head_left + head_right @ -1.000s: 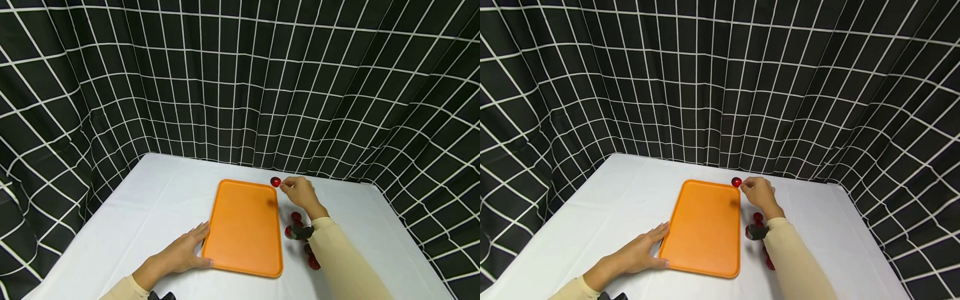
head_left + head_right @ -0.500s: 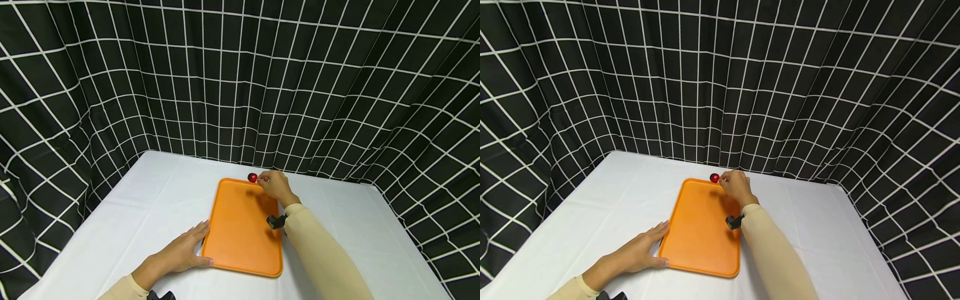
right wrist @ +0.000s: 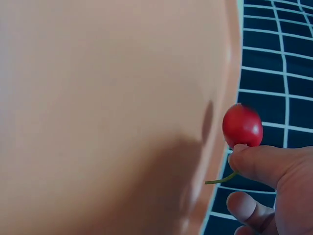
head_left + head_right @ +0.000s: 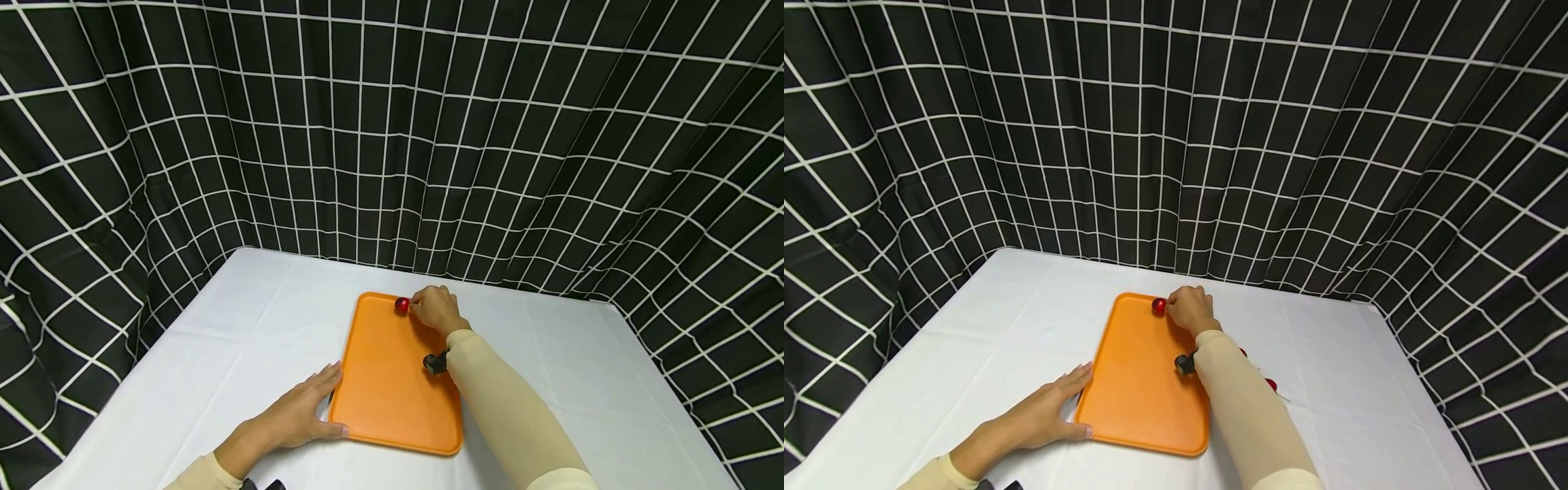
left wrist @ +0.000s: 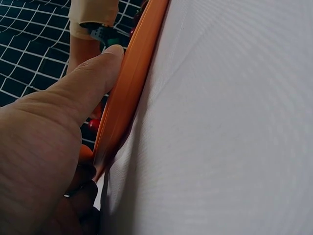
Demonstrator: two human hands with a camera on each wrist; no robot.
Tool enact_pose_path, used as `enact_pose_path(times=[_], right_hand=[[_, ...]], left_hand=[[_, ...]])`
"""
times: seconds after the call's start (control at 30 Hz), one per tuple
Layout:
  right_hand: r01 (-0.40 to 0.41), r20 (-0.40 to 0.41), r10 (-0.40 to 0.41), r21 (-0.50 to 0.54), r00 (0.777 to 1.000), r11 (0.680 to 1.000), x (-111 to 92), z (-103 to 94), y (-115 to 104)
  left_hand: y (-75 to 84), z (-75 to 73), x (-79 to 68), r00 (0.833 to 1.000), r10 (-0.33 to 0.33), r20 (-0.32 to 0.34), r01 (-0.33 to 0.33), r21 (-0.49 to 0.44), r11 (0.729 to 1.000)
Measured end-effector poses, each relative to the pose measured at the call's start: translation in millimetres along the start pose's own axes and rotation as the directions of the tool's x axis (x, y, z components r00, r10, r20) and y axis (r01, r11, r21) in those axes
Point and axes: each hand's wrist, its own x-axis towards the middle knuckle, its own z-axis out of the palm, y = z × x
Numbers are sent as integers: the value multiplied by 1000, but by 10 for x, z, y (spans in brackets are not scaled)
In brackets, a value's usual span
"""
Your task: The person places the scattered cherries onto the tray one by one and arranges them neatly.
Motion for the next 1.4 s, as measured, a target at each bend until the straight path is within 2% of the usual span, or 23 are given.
enact_pose_path(times=[0.27,0.67,0.9,1.1,1.4], right_hand=[[-37,42,37,12,998,999,63,76,36],[-77,50,78,-15,996,997,130,125,48],[-70,27,70,-19,997,997,156,165,64],[-55,21,55,-20,998,998,148,157,65],[-48,53,47,11,998,999,122,79,100]], left_hand=[[-2,-1,-5,1000,-10,6,10,-6,1000],[-6,-8,-9,1000,-8,12,8,0,1000],[-23,2,-5,1000,1,13,-1,-20,1000],[-14,6,-10,1000,-7,4,7,2,1000],[-12,-8,-9,1000,-7,6,7,-4,1000]])
